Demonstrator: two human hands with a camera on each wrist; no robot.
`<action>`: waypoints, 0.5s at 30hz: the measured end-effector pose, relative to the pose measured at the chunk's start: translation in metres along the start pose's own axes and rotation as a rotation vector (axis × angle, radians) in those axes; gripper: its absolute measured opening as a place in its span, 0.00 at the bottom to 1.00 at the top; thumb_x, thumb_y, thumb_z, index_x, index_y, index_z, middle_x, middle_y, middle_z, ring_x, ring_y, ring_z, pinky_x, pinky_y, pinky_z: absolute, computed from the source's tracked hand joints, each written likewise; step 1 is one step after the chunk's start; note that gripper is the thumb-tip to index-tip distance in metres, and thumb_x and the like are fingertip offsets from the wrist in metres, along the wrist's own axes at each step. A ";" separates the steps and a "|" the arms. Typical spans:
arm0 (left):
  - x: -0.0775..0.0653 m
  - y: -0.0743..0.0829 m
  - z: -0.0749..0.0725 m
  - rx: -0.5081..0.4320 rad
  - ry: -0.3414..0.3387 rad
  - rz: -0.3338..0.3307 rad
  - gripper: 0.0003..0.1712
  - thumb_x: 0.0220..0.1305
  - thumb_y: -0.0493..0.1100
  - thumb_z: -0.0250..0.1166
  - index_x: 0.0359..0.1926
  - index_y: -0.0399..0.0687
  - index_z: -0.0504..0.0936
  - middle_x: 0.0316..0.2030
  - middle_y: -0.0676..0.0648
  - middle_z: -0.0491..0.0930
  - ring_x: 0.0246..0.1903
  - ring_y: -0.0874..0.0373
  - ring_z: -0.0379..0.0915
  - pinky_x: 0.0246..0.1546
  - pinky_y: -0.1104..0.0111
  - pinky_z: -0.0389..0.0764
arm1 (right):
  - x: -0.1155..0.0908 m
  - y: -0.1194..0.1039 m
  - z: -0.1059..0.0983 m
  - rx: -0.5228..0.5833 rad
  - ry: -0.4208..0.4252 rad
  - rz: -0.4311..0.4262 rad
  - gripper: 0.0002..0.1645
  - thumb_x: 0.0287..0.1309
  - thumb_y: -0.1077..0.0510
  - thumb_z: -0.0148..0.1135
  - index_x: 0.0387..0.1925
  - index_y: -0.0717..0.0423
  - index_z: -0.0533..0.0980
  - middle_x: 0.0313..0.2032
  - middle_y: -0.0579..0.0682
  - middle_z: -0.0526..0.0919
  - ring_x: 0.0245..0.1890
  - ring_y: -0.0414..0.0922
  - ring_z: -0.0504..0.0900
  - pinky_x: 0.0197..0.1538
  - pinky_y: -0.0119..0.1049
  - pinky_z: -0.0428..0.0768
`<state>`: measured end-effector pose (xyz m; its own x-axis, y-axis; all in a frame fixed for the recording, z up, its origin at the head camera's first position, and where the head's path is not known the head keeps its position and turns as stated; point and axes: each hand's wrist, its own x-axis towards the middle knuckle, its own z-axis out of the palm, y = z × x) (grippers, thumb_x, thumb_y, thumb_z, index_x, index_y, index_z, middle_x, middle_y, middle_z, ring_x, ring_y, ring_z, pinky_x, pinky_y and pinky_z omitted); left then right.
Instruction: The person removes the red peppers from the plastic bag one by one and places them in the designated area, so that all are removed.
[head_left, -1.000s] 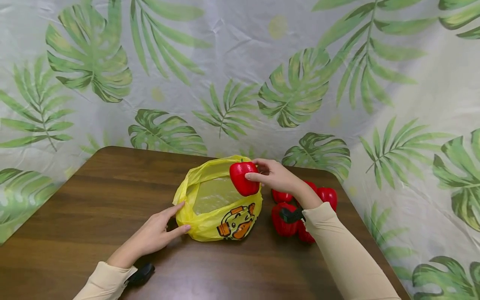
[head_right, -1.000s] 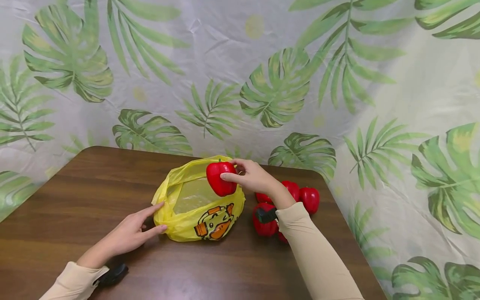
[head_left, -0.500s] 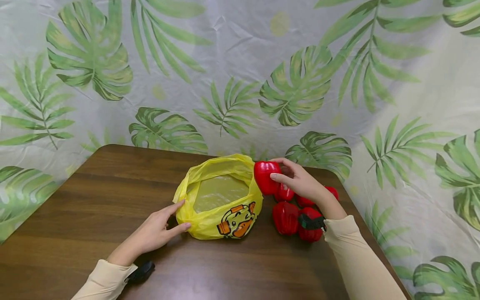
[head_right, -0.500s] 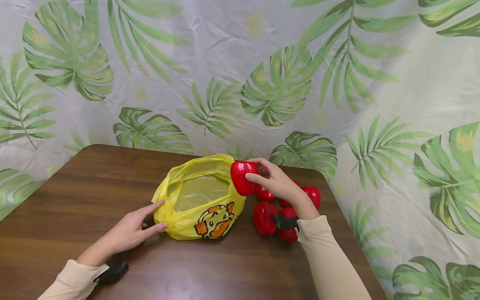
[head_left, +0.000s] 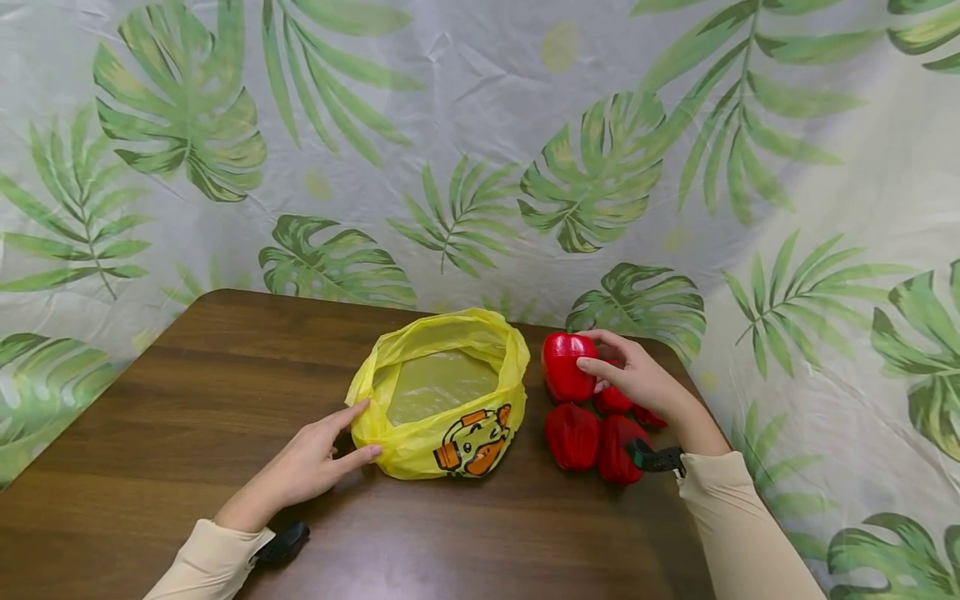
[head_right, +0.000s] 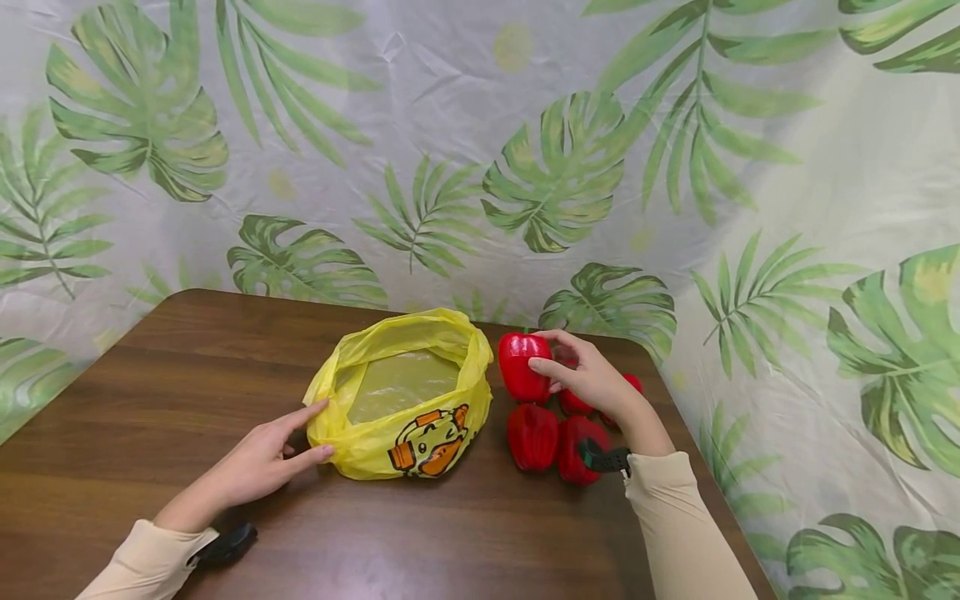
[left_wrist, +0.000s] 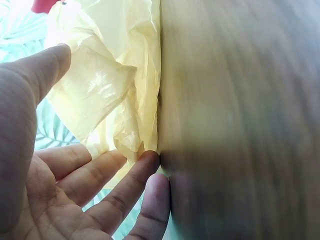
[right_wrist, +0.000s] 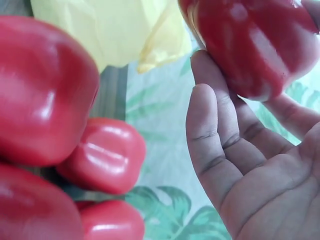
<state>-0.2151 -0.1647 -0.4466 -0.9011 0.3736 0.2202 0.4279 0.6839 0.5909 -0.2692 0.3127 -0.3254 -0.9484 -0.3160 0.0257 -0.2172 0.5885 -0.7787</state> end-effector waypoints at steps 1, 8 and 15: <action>0.000 0.000 0.000 0.003 0.002 0.000 0.46 0.74 0.61 0.68 0.80 0.40 0.67 0.70 0.34 0.78 0.61 0.44 0.81 0.51 0.54 0.84 | -0.002 0.002 -0.001 -0.004 0.002 0.002 0.33 0.78 0.49 0.61 0.75 0.59 0.68 0.60 0.66 0.83 0.41 0.49 0.87 0.48 0.41 0.88; 0.000 -0.002 -0.003 0.006 0.005 -0.007 0.45 0.75 0.61 0.68 0.80 0.39 0.67 0.70 0.34 0.78 0.57 0.47 0.82 0.49 0.57 0.83 | -0.017 0.013 -0.009 -0.040 0.057 0.037 0.34 0.78 0.47 0.62 0.77 0.57 0.69 0.55 0.61 0.85 0.40 0.50 0.87 0.47 0.37 0.86; 0.001 -0.002 -0.004 -0.005 0.005 -0.001 0.45 0.75 0.60 0.68 0.80 0.38 0.67 0.71 0.32 0.77 0.61 0.43 0.82 0.46 0.61 0.84 | -0.033 0.032 -0.016 0.036 0.094 0.022 0.33 0.79 0.50 0.61 0.76 0.62 0.69 0.47 0.45 0.85 0.34 0.47 0.87 0.42 0.37 0.88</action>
<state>-0.2169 -0.1684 -0.4451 -0.9018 0.3699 0.2234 0.4268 0.6810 0.5950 -0.2482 0.3534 -0.3409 -0.9707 -0.2310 0.0661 -0.1895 0.5667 -0.8019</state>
